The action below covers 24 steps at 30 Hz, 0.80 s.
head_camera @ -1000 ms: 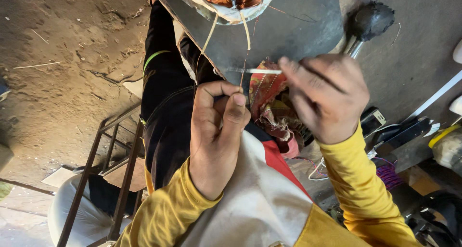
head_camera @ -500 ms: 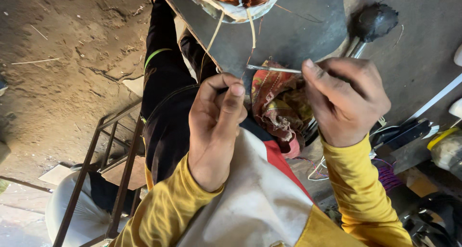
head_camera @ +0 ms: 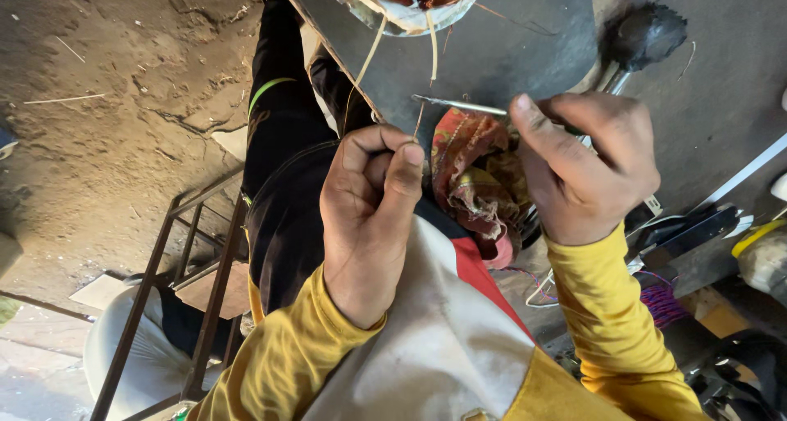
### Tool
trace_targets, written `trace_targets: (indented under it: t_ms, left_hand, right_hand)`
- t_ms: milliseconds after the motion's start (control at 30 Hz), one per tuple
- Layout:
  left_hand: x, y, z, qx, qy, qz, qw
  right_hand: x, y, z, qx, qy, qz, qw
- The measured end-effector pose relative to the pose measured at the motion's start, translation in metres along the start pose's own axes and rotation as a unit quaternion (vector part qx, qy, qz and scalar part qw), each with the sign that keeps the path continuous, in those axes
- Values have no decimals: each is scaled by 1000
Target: The person works on a motor stator, using a metal tool to strip the insulation from copper wires. They then use a pair of scissors to cut the wire and continue to manipulate the stator and wires by hand.
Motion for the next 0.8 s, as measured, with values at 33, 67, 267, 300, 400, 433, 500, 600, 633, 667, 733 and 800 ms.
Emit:
trace_targets:
  t_ms: [33,67,267,300,400,433,500,600,633,667,733,800]
  left_hand:
    - [0,0,0,5,7,-1,1000]
    - [0,1,0,10,14,-3,1000]
    - [0,0,2,2,-9,2,1000]
    - [0,0,1,1,-14,18,1000]
    - [-3,-1,1,2,-19,35,999]
    - [-4,-2,1,4,-15,21,1000]
    - [-4,-2,1,9,-7,7,1000]
    - [-1,-1,2,11,-4,9,1000]
    - [-1,-1,3,11,-7,10,1000]
    - [-1,-1,3,10,-10,11,1000]
    - [-3,-1,2,2,-14,17,1000]
    - [-5,-3,2,5,-11,24,1000]
  right_hand:
    - [1,0,1,1,6,-13,1000]
    - [1,1,1,1,12,-25,1000]
    - [6,4,6,14,33,-76,996]
    - [6,8,7,14,27,-81,996]
    - [3,8,8,7,31,-67,997]
    - [2,6,10,4,36,-57,998]
    - [2,2,12,0,47,-64,997]
    - [4,7,12,-1,26,-70,997]
    - [5,9,11,-2,13,-69,998]
    - [6,8,11,3,20,-72,997]
    - [8,9,9,11,28,-78,997]
    - [7,6,6,-4,35,-75,997]
Point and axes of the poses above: each hand's wrist, its own z-axis away from the middle knuckle, its own y-axis out of the palm, x = y × z, the point moved 2 cm from there along -z, towards the middle knuckle, and after that the axes turned 1 degree about z, right-handed, at the moved point
